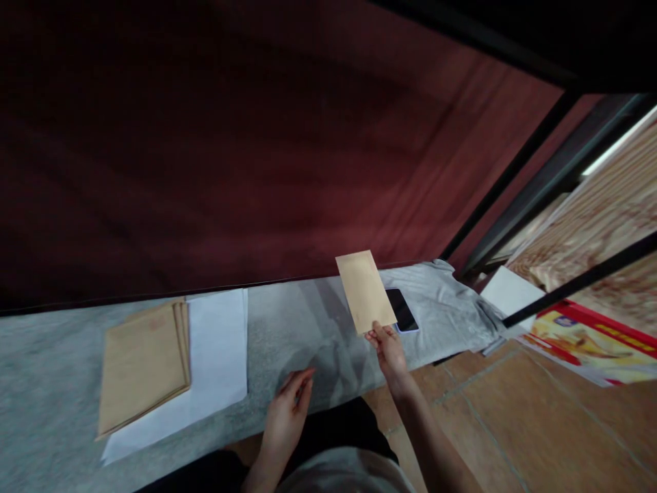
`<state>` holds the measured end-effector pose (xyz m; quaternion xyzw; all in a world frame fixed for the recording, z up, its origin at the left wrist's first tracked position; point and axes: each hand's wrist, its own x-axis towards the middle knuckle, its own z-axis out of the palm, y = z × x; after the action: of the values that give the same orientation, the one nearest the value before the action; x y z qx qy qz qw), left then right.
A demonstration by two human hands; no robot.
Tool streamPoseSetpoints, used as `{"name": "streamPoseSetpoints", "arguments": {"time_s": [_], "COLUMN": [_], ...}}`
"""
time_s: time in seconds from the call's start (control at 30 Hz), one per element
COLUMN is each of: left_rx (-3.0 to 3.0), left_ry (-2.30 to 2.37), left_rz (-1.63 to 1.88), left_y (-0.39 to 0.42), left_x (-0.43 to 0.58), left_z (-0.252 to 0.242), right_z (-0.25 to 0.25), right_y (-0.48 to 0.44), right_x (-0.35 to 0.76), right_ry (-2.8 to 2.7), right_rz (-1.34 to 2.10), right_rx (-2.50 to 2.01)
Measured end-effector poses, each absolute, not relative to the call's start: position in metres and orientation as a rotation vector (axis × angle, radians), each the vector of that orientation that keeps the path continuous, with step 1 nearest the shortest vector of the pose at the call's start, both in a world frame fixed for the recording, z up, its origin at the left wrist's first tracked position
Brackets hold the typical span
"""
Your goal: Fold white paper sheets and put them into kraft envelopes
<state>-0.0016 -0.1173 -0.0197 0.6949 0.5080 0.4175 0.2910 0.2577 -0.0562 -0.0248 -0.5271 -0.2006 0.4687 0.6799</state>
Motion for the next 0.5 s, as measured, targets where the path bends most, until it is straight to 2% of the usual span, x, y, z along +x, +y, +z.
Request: {"name": "streamPoseSetpoints", "arguments": {"time_s": [0.5], "left_rx": [1.977], "left_ry": [1.367], "left_rz": [1.138], "left_y": [-0.139], "left_x": [-0.02], "left_z": [-0.053], "right_z": [-0.063], "right_y": [-0.051], "right_x": [0.283], "right_ry": [-0.245], "right_rz": [1.171], "right_rx": [-1.259]}}
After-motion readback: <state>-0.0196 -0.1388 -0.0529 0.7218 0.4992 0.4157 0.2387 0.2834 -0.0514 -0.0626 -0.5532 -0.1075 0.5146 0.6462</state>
